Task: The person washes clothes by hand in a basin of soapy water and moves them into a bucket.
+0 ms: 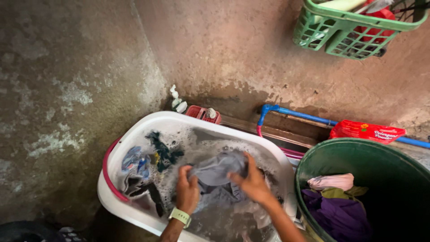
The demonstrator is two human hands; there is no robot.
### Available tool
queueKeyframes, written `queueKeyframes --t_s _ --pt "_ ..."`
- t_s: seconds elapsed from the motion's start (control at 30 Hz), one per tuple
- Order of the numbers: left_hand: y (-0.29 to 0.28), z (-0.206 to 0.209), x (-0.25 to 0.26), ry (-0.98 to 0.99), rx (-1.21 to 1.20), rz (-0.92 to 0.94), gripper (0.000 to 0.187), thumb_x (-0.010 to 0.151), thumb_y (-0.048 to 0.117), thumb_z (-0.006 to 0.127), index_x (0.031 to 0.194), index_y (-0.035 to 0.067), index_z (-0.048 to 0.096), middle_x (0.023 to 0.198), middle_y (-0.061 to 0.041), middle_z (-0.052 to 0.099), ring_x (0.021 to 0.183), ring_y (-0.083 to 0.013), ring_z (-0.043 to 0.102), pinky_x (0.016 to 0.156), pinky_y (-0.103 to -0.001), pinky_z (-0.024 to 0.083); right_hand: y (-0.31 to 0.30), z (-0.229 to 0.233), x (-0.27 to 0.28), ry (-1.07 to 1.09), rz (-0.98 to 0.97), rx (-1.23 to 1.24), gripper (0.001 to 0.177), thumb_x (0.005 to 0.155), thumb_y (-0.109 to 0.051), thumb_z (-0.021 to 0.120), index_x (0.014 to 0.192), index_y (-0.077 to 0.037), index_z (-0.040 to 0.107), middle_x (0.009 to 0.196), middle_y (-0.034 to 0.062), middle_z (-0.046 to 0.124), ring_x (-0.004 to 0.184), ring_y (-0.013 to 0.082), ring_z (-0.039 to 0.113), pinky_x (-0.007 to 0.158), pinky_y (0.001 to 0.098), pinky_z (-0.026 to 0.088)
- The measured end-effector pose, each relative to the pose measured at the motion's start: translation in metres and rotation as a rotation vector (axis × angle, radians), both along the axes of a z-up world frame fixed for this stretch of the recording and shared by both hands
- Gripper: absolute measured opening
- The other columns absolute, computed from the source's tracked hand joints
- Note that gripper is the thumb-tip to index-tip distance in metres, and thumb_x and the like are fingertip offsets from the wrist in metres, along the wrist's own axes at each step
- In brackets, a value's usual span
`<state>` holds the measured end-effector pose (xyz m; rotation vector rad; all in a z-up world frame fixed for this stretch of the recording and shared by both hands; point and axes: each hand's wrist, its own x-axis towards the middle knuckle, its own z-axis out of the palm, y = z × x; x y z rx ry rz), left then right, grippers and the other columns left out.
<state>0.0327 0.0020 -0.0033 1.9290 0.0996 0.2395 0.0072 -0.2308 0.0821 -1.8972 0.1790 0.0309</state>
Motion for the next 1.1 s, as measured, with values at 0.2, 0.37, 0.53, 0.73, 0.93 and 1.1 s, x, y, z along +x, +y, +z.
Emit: queueKeyframes --t_s 0.2,0.37,0.53,0.73,0.93,1.1 --pt "-0.021 -0.071 0.004 -0.109 0.406 -0.323 0.047 0.077 0.013 0.071 0.121 0.006 0.057 0.117 -0.02 0.067 0.111 -0.0417 0.062 0.094 -0.047 0.049 0.012 -0.099 -0.029 -0.012 0.271 -0.516 0.075 0.074 -0.024 0.08 0.143 -0.019 0.05 0.153 0.0149 0.033 0.144 0.038 0.033 0.117 0.0462 0.036" --pt "-0.026 -0.063 0.001 0.017 0.48 -0.362 0.048 0.082 0.012 0.068 0.128 0.01 0.052 0.123 -0.019 0.065 0.114 -0.0417 0.059 0.095 -0.049 0.048 0.024 -0.145 -0.033 0.052 0.247 -0.57 0.076 0.079 -0.028 0.077 0.146 -0.016 0.044 0.159 0.0198 0.023 0.147 0.0421 0.026 0.116 0.0537 0.03" --pt "-0.025 -0.057 0.001 0.052 0.572 -0.418 0.052 0.078 0.004 0.066 0.128 0.009 0.051 0.121 -0.022 0.064 0.113 -0.0453 0.057 0.092 -0.054 0.046 0.026 -0.176 -0.034 0.053 0.23 -0.548 0.066 0.084 -0.029 0.075 0.141 -0.013 0.047 0.159 0.0242 0.021 0.148 0.0464 0.021 0.117 0.0546 0.031" --pt "-0.029 -0.141 0.007 0.081 0.446 -0.539 0.077 0.084 -0.002 0.055 0.156 0.005 0.03 0.145 -0.024 0.053 0.132 -0.0418 0.052 0.109 -0.047 0.043 0.016 -0.181 -0.035 0.032 0.242 -0.519 0.064 0.084 -0.028 0.074 0.14 -0.012 0.048 0.156 0.0234 0.023 0.145 0.0453 0.023 0.115 0.0538 0.031" --pt "-0.039 -0.174 0.012 0.115 0.662 -0.613 0.068 0.09 0.005 0.06 0.153 0.007 0.034 0.146 -0.022 0.05 0.137 -0.0398 0.044 0.114 -0.049 0.033 -0.001 -0.182 -0.031 0.029 0.247 -0.466 0.062 0.084 -0.027 0.073 0.139 -0.012 0.049 0.152 0.0226 0.026 0.141 0.0443 0.025 0.113 0.053 0.032" --pt "-0.038 -0.163 0.01 0.135 0.625 -0.659 0.064 0.088 0.01 0.06 0.15 0.013 0.042 0.137 -0.016 0.057 0.129 -0.0368 0.05 0.109 -0.049 0.038 0.005 -0.184 -0.04 0.042 0.183 -0.479 0.06 0.084 -0.026 0.073 0.137 -0.012 0.05 0.149 0.022 0.027 0.139 0.0433 0.027 0.111 0.0524 0.033"
